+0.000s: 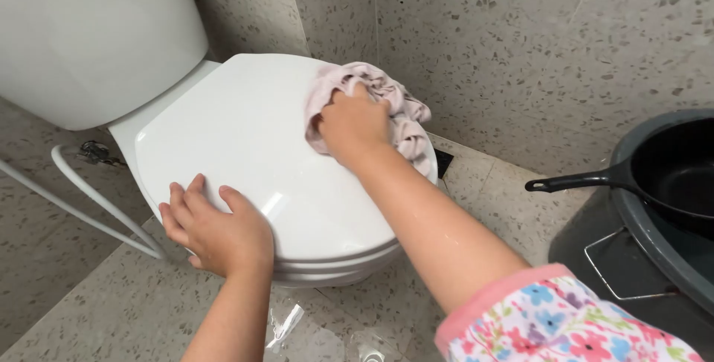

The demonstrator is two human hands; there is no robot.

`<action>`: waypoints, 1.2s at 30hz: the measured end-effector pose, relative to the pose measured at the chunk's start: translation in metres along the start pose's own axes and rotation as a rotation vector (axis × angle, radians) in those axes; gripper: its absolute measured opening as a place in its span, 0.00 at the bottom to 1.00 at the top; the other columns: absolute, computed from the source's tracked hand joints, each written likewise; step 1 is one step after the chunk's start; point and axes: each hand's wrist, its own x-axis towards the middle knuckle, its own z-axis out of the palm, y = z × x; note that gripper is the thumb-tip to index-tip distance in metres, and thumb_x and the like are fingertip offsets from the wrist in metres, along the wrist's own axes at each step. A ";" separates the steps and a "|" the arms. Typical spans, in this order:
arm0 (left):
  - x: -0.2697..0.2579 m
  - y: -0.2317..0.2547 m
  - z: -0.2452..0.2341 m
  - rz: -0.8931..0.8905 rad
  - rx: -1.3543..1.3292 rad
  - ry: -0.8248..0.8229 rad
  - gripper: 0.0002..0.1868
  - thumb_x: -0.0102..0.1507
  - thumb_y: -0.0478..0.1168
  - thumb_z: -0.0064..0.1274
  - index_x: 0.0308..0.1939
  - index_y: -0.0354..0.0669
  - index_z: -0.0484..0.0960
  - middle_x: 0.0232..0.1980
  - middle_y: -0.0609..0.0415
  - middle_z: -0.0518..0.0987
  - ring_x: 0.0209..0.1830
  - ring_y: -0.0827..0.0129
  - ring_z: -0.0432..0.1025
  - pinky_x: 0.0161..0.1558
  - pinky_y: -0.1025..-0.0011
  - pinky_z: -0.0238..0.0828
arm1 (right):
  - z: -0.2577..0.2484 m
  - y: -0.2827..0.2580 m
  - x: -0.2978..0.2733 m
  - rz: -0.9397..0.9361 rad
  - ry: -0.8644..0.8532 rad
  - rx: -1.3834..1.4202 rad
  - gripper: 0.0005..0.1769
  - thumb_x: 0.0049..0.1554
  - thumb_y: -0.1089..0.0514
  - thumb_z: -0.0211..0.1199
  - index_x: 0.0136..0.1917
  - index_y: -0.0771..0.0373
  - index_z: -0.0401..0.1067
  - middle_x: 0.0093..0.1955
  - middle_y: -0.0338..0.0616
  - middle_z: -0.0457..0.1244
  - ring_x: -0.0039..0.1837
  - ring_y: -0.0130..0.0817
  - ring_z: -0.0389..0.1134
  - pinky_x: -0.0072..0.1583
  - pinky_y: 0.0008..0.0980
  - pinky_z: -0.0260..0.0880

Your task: Cleaning the exterior surfaces, tank, and base of a toilet using a cloth.

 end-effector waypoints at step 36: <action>0.008 -0.012 0.008 0.035 0.031 -0.021 0.19 0.73 0.43 0.44 0.67 0.45 0.68 0.82 0.52 0.50 0.83 0.57 0.33 0.64 0.29 0.50 | 0.020 0.122 0.018 0.517 -0.231 0.462 0.26 0.49 0.43 0.67 0.56 0.60 0.79 0.57 0.51 0.71 0.57 0.46 0.73 0.58 0.39 0.73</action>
